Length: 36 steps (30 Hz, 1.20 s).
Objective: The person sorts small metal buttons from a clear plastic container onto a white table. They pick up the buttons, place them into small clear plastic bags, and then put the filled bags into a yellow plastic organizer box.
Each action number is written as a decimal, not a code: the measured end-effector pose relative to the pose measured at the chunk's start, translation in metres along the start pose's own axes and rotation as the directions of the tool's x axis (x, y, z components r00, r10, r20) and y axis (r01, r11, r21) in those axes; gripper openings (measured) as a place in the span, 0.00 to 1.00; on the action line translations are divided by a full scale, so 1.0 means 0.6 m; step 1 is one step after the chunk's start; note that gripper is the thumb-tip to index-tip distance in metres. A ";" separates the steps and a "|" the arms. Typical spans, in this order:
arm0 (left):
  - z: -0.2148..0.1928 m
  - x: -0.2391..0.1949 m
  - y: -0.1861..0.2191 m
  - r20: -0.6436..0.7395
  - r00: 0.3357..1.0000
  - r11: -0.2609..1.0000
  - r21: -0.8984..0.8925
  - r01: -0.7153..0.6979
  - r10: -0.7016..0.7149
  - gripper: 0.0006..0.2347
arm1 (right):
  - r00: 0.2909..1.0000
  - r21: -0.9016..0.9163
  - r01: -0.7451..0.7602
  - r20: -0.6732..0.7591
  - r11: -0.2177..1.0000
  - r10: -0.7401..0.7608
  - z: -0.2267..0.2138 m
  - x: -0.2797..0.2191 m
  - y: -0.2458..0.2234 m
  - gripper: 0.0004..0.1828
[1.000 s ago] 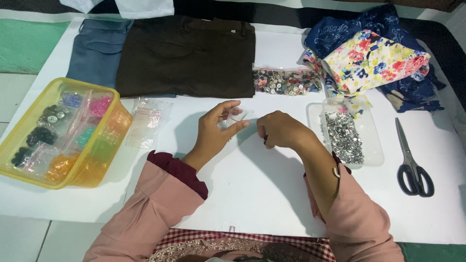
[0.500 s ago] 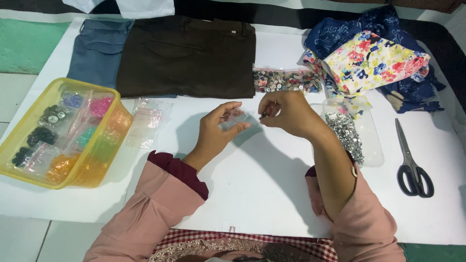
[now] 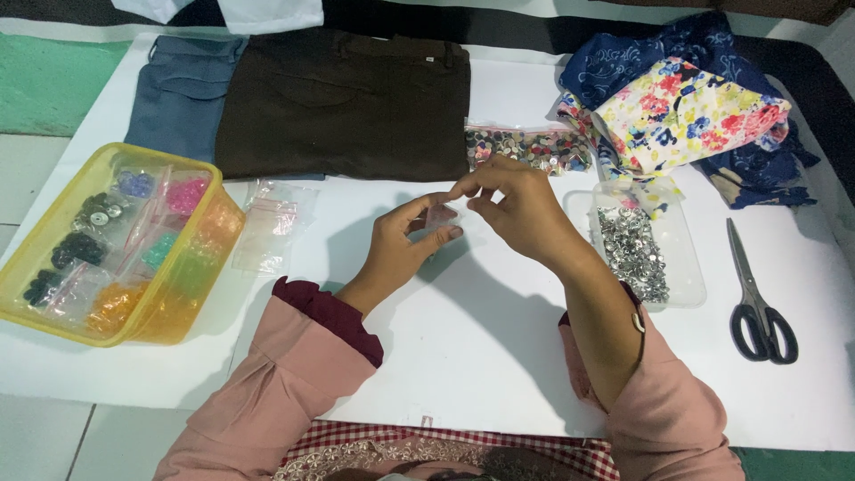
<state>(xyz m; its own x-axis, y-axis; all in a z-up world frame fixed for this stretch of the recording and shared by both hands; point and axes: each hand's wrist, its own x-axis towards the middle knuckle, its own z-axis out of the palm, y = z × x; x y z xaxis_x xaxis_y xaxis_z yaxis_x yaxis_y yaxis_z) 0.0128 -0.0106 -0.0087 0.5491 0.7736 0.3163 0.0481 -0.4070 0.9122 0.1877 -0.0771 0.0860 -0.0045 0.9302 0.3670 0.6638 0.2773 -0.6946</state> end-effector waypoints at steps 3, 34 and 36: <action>-0.010 -0.005 0.007 0.060 0.997 0.996 -0.067 0.062 -0.058 0.20 | 0.993 -0.187 0.031 0.115 0.982 -0.009 -0.003 -0.003 -0.009 0.13; -0.222 -0.186 0.119 -0.325 0.932 0.976 0.090 0.199 -0.160 0.11 | 0.988 0.615 -0.101 0.155 0.782 0.005 0.198 0.106 -0.149 0.13; -0.258 -0.198 0.125 -0.440 0.897 0.977 0.204 0.058 0.039 0.10 | 0.974 0.648 -0.042 0.196 0.761 -0.113 0.217 0.129 -0.168 0.15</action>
<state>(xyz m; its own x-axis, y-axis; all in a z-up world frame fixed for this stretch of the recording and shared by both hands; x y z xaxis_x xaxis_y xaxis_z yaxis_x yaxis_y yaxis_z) -0.1783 -0.0580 0.0626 0.1272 0.8920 0.4337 0.2495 -0.4520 0.8564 0.0229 -0.0018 0.1038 -0.2254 0.9220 0.3148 0.0210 0.3276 -0.9446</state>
